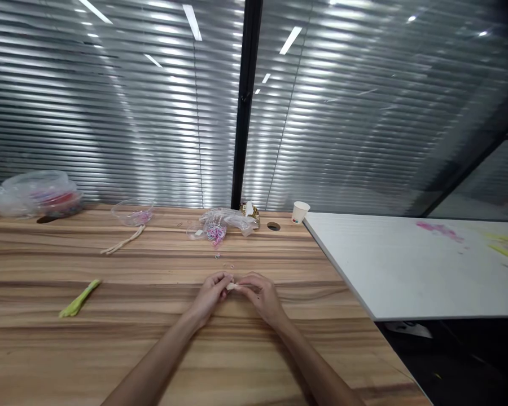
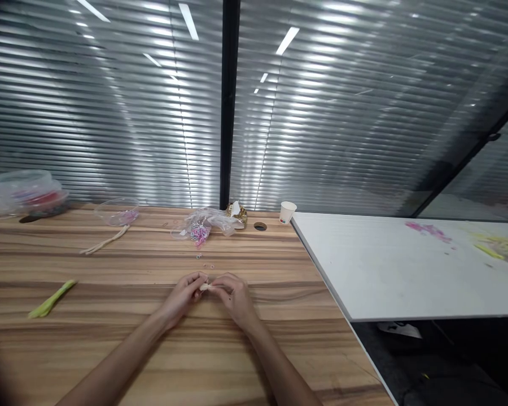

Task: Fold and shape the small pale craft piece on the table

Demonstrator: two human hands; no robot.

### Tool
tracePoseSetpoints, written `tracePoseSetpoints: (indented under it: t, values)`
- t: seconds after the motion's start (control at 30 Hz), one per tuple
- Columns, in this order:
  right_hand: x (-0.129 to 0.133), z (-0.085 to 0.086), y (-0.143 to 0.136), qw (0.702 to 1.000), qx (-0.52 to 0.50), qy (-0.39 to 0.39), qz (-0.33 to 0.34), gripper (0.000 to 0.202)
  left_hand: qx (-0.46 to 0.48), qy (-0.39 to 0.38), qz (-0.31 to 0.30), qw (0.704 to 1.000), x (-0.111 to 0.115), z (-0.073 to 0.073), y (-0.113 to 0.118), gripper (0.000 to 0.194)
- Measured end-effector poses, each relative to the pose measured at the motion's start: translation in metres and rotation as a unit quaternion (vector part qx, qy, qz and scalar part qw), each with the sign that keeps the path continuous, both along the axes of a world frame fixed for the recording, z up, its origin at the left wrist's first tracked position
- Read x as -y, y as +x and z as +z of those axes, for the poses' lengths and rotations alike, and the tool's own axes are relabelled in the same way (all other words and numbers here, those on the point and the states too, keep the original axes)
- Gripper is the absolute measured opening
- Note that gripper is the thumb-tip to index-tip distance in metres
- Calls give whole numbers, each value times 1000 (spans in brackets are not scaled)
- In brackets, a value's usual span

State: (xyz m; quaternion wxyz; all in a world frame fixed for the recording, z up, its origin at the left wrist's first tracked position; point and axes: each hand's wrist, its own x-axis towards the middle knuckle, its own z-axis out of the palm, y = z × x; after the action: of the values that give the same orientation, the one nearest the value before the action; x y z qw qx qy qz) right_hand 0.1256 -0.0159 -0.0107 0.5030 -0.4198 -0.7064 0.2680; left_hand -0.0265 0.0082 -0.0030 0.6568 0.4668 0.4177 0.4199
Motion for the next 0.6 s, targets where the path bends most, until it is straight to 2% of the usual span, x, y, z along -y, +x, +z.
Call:
tracePoseSetpoints:
  t: [0.17, 0.27, 0.43, 0.6]
  values:
    - [1, -2, 1, 999, 48, -3, 1, 13, -129, 175, 19, 976, -3, -10, 1, 34]
    - [1, -5, 0, 998, 65, -2, -12, 15, -174, 226, 37, 958, -3, -14, 1, 31]
    - [1, -8, -1, 996, 80, -6, -30, 15, -192, 234, 14, 953, -1, -15, 1, 28]
    - [3, -8, -3, 993, 106, -16, -49, 14, -165, 188, -11, 968, 0, -15, 1, 29]
